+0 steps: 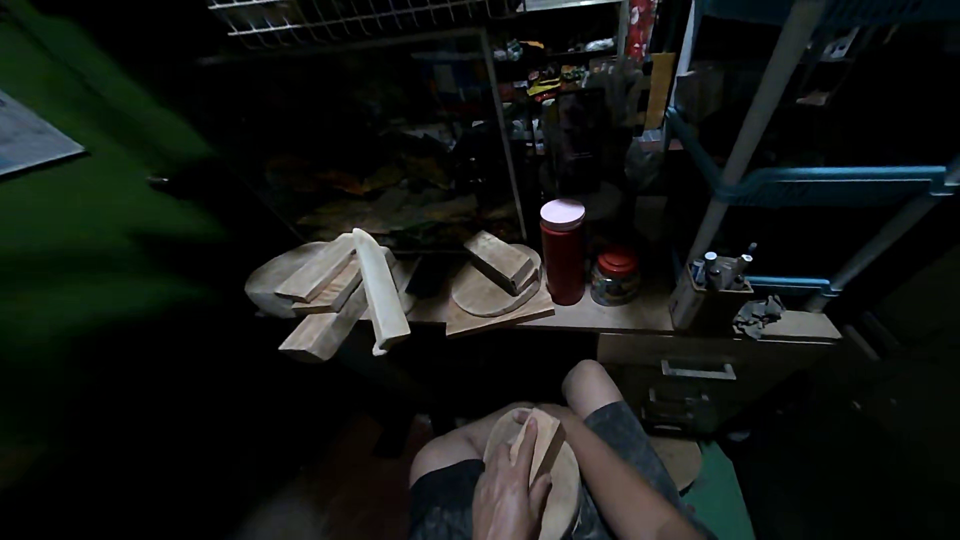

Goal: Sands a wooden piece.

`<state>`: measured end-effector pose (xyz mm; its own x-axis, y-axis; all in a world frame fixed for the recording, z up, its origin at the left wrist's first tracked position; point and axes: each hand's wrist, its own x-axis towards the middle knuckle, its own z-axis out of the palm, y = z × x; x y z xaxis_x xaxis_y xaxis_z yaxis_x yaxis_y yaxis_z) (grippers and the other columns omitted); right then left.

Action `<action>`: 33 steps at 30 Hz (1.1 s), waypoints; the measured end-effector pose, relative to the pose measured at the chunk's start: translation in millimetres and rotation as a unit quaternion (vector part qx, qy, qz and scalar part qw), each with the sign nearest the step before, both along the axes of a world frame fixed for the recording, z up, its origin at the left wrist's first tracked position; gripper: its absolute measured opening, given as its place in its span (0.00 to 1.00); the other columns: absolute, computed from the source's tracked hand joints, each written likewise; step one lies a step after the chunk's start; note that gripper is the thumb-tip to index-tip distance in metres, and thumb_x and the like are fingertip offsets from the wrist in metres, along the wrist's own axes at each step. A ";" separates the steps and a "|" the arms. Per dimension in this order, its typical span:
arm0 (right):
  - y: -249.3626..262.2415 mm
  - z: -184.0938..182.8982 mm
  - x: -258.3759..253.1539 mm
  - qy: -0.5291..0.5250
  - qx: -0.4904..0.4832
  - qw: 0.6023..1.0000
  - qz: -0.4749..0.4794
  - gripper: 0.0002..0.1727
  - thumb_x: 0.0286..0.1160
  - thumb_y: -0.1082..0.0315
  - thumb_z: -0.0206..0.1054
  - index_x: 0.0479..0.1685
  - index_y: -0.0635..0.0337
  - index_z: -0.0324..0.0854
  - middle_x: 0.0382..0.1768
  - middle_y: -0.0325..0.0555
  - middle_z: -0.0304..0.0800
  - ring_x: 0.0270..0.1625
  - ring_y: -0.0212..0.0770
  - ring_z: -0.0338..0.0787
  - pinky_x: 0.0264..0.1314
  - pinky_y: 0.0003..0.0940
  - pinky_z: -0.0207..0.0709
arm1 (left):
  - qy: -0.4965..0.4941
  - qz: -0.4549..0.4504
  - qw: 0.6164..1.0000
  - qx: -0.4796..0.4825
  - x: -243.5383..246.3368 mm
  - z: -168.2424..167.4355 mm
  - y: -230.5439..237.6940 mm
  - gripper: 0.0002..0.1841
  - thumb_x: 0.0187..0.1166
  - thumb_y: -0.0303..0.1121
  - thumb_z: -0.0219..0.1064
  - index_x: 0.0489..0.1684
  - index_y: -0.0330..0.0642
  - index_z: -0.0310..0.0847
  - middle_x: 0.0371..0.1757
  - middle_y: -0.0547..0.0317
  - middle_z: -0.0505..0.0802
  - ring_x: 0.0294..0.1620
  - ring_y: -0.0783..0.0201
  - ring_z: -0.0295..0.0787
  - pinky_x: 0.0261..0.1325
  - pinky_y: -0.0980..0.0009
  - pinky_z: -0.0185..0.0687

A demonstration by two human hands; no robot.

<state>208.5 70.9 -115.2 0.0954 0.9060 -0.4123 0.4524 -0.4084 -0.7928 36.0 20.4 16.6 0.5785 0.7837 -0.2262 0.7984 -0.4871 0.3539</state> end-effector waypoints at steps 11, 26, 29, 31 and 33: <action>25.6 10.9 2.5 -0.048 -0.173 0.982 0.051 0.51 0.82 0.24 0.47 0.81 0.65 0.73 0.82 0.65 0.74 0.87 0.61 0.71 0.87 0.66 0.60 | -0.040 0.004 0.999 0.024 -45.7 -12.2 -19.8 0.40 0.78 0.49 0.71 0.92 0.50 0.61 0.65 0.24 0.84 0.59 0.29 0.87 0.60 0.37 0.82; -20.8 44.9 -19.9 0.008 -0.023 0.994 -0.107 0.23 0.95 0.73 0.48 0.83 0.73 0.67 0.84 0.63 0.72 0.87 0.54 0.72 0.89 0.41 0.63 | -0.001 0.015 1.000 0.018 11.0 -3.6 8.2 0.39 0.81 0.50 0.69 0.94 0.60 0.57 0.70 0.32 0.84 0.66 0.36 0.85 0.68 0.45 0.80; -51.4 110.3 -9.5 0.119 -0.003 0.980 -0.162 0.24 0.95 0.71 0.46 0.82 0.77 0.65 0.82 0.65 0.73 0.85 0.53 0.74 0.87 0.38 0.63 | 0.014 0.011 1.000 0.010 17.4 -2.6 14.2 0.40 0.81 0.50 0.68 0.95 0.61 0.55 0.72 0.34 0.83 0.67 0.37 0.85 0.68 0.47 0.80; -52.4 141.7 -13.8 0.112 -0.082 0.974 -0.177 0.25 0.96 0.70 0.45 0.86 0.70 0.64 0.86 0.56 0.70 0.89 0.46 0.68 0.91 0.36 0.57 | 0.019 0.008 1.000 0.009 14.8 -2.2 13.7 0.41 0.81 0.51 0.69 0.95 0.61 0.54 0.70 0.34 0.83 0.65 0.37 0.85 0.67 0.47 0.81; -41.8 85.1 -5.6 0.107 -0.004 0.987 -0.119 0.25 0.95 0.69 0.48 0.83 0.76 0.66 0.83 0.65 0.72 0.86 0.53 0.72 0.89 0.40 0.61 | 0.011 0.008 1.000 0.005 9.8 -1.7 9.6 0.41 0.80 0.50 0.70 0.95 0.61 0.55 0.70 0.32 0.83 0.65 0.35 0.85 0.67 0.45 0.81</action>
